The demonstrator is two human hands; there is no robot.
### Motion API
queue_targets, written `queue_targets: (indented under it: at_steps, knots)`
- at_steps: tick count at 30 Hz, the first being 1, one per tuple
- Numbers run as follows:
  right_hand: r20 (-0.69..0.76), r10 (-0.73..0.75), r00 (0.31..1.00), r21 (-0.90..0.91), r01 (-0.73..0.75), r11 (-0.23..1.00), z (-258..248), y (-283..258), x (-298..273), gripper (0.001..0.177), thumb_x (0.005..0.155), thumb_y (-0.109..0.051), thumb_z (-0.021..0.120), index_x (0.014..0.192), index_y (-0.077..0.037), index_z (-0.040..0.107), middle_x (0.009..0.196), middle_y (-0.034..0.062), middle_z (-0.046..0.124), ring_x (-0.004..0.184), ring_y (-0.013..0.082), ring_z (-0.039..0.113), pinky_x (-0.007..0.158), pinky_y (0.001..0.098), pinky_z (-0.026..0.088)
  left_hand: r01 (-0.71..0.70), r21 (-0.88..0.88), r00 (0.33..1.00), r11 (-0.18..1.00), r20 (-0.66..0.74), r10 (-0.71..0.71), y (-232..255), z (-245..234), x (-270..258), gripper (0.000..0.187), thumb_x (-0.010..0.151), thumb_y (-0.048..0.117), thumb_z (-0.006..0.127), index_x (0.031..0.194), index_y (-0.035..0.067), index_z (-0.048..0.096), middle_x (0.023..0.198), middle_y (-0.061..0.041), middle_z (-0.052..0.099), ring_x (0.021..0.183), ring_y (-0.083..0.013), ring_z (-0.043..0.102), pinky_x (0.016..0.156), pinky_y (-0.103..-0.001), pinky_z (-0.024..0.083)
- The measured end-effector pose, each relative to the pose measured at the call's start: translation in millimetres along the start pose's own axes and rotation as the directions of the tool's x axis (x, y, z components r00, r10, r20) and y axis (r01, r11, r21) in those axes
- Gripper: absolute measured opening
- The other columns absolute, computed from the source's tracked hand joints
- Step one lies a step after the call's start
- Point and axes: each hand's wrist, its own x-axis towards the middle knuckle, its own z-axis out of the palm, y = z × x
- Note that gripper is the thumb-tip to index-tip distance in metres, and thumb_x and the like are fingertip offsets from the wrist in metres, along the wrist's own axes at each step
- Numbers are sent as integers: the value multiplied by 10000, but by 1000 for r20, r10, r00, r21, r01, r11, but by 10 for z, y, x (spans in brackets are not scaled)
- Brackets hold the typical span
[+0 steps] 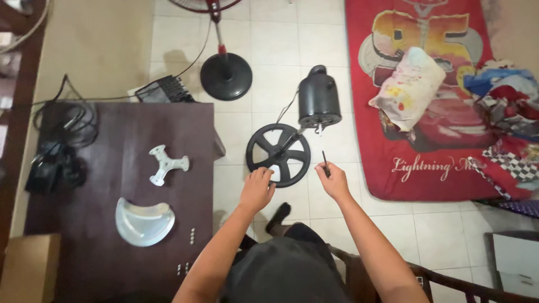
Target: The person uses a screwdriver to remove screws from the back of an electric fan's motor housing. They place the screws on a nearby table and then detach the rear fan cage from the motor assembly.
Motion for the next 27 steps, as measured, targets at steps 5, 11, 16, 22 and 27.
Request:
queue_targets:
  at_steps: [5,11,16,22,27]
  knots:
    - [-152,-75,986,2,76,997,-45,123,589,218,944,-225,708,1021,-21,717,823,74,735,712,140,673,623,290,521,73,-118,997,990,-22,-76,151,125,511,415,879,159,712,1254,47,576,1170,-166,621,1097,-382,601,924,-478,496]
    - [-57,-182,982,-158,171,973,134,58,1086,320,931,-211,737,1138,29,692,883,168,755,780,242,720,715,337,556,277,-214,954,937,-53,-294,257,379,1100,505,909,205,712,1353,57,522,1246,-194,626,1151,-407,609,935,-481,509]
    - [86,-63,994,132,52,990,166,23,1191,219,959,-173,674,1071,14,691,853,106,787,797,173,762,721,305,566,309,-415,913,856,-124,-389,357,656,1445,674,915,194,716,1498,57,408,1317,-226,603,1175,-383,639,973,-446,521]
    - [121,-48,991,178,26,984,53,0,1186,154,961,-143,643,981,2,690,788,73,769,728,120,740,666,275,553,294,-356,930,887,-107,-351,548,638,1691,729,929,208,701,1549,71,343,1351,-251,561,1149,-437,616,930,-473,527]
    - [108,24,994,147,-39,988,-47,30,1069,135,951,-110,614,924,-12,702,705,46,718,589,106,609,562,285,469,425,-256,898,868,-4,-440,757,554,1746,704,934,277,686,1536,118,357,1322,-234,561,1080,-455,626,875,-503,530]
